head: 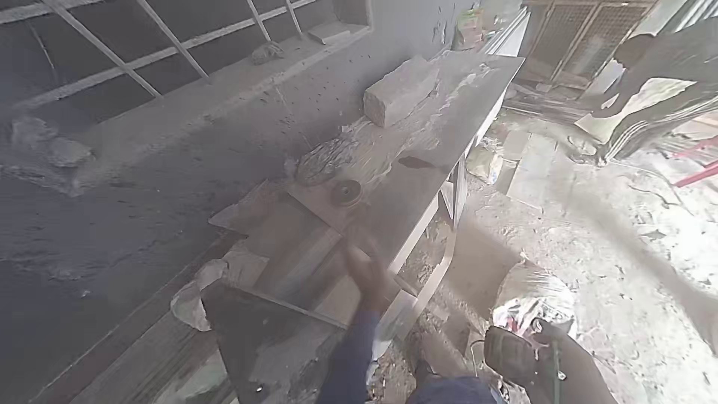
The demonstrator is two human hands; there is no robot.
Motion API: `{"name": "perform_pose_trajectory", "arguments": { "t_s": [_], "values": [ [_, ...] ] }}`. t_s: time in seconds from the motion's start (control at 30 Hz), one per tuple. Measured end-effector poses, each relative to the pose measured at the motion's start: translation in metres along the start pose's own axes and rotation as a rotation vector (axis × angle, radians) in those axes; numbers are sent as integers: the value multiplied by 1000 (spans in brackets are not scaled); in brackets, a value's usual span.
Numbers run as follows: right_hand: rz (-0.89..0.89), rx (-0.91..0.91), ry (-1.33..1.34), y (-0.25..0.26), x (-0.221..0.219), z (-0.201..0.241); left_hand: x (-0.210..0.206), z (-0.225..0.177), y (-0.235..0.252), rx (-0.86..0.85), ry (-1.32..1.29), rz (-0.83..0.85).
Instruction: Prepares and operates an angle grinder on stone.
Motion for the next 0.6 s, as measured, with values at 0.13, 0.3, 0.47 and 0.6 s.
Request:
{"name": "perform_pose_trajectory", "arguments": {
  "t_s": [0.13, 0.3, 0.47, 0.6],
  "values": [
    [16, 19, -126, 7, 5, 15, -98, -25, -174, 17, -436, 895],
    [-5, 55, -17, 21, 16, 27, -116, -64, -203, 7, -688, 1074],
    [-28, 101, -62, 24, 13, 45, -118, -80, -202, -39, -665, 847],
    [-91, 78, -38, 31, 18, 52, -118, -98, -191, -52, -754, 518]
  ]
}}
Point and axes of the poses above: each hand's wrist, its own y-axis towards the middle knuckle, its own x-axis out of the back of the hand, z = x × y, the point moved 8 cm from there along y, towards the middle knuckle, and after that the axes turned 4 degrees about -y, right-handed, at the moved point
